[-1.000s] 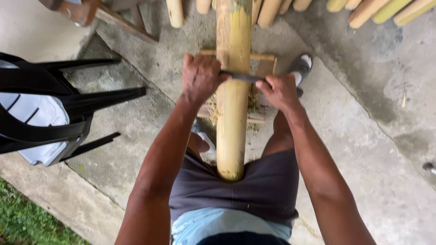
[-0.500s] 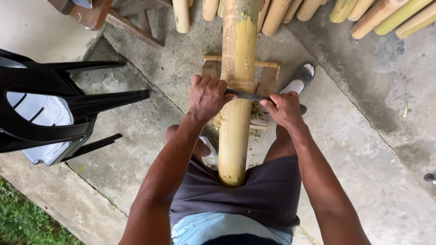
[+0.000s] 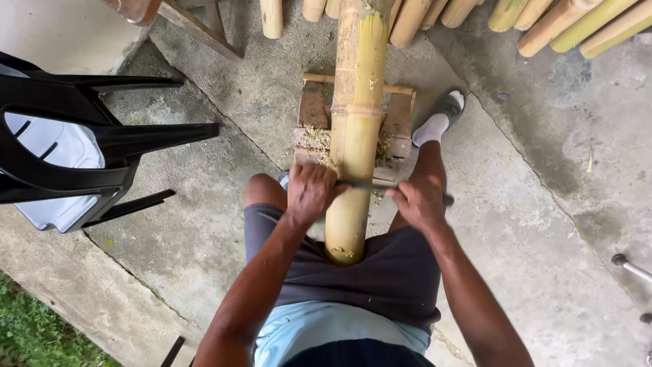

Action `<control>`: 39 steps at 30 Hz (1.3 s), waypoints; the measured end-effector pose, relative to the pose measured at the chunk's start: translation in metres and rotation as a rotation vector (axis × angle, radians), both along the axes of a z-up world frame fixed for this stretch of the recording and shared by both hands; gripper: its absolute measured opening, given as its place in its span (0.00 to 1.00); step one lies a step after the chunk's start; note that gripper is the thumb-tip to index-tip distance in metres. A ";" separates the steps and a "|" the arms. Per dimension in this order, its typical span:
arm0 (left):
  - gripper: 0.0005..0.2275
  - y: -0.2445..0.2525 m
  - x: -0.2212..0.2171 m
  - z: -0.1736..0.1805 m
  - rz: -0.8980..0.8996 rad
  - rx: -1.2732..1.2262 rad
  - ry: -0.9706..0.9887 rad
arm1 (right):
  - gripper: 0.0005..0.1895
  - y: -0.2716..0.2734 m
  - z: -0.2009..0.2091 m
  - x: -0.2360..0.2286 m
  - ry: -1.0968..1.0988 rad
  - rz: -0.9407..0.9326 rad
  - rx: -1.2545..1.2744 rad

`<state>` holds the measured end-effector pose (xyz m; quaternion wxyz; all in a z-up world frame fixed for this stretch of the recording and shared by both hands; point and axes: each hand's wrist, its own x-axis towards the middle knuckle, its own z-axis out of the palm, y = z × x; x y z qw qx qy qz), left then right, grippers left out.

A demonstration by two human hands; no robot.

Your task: The recorder uses a drawknife and a regular knife to scrape and smooth the surface of a bamboo pole in an outdoor workshop.

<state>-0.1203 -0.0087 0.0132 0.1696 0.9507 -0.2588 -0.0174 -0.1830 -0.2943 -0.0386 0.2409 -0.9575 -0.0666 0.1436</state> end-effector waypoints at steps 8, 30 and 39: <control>0.20 0.015 -0.031 -0.007 -0.040 -0.062 0.030 | 0.26 0.011 0.020 -0.034 -0.118 0.020 0.113; 0.20 -0.021 0.178 -0.015 -0.052 0.080 -0.251 | 0.34 -0.012 -0.007 0.141 -0.290 -0.052 0.062; 0.22 -0.028 0.192 -0.010 -0.052 0.108 -0.202 | 0.28 -0.014 -0.005 0.162 -0.207 -0.099 0.071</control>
